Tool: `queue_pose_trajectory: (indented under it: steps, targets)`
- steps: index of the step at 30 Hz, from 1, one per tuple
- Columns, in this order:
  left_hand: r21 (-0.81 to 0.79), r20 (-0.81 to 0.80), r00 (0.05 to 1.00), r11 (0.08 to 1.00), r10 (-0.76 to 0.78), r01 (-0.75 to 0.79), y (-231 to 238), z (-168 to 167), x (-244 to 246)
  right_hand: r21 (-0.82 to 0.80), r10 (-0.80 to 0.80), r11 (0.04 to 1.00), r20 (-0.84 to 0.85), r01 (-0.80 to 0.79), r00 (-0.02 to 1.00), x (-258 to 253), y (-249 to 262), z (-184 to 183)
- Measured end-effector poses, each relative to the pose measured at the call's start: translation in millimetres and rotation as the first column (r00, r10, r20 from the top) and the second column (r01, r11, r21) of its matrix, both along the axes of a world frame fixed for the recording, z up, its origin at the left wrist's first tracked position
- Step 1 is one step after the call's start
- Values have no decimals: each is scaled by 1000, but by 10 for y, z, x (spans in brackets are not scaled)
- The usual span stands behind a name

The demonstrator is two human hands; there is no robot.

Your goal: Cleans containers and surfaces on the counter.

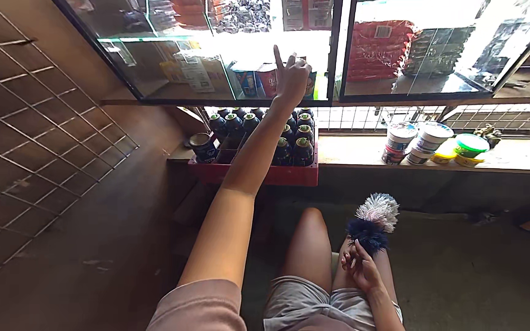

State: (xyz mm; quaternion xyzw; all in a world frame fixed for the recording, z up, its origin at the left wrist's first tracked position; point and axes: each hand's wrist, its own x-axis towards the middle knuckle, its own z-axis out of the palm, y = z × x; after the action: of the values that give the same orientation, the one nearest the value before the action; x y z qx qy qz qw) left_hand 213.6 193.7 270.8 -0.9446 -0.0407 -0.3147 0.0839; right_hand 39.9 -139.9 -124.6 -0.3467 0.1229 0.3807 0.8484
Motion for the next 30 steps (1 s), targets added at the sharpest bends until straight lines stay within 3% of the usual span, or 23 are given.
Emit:
queue_pose_trajectory:
  steps: [9, 15, 17, 19, 21, 24, 27, 30]
  targets:
    - [55, -126, 983, 991, 131, -125, -56, 158, 239, 1, 3, 1000, -13, -3, 1000, -25, 10, 6]
    - [146, -13, 973, 963, 231, -226, -14, -5, 486, 11, 5, 1000, -13, -5, 1000, -26, 14, -9]
    - [58, 29, 983, 981, 183, -185, -27, -80, 418, 10, 6, 1000, -13, -6, 1000, -34, 16, -10]
    - [-124, 162, 987, 992, 21, 0, -73, -178, 121, 21, 8, 1000, -9, -8, 1000, -33, 0, -14]
    - [-241, 451, 887, 944, -96, 225, -78, -431, -340, 39, 12, 999, -7, -12, 1000, -30, 6, -39]
    - [-376, 683, 730, 861, 7, 343, 40, -1051, -1125, 68, 22, 997, -16, -21, 1000, -21, 19, -69]
    - [-684, 596, 762, 657, 253, 316, -20, -1983, -1754, 44, 33, 999, -15, -32, 999, -32, 21, -65]
    - [-818, 412, 876, 525, 252, 234, -462, -2984, -2102, 3, 37, 999, -12, -37, 999, -20, 58, -61]
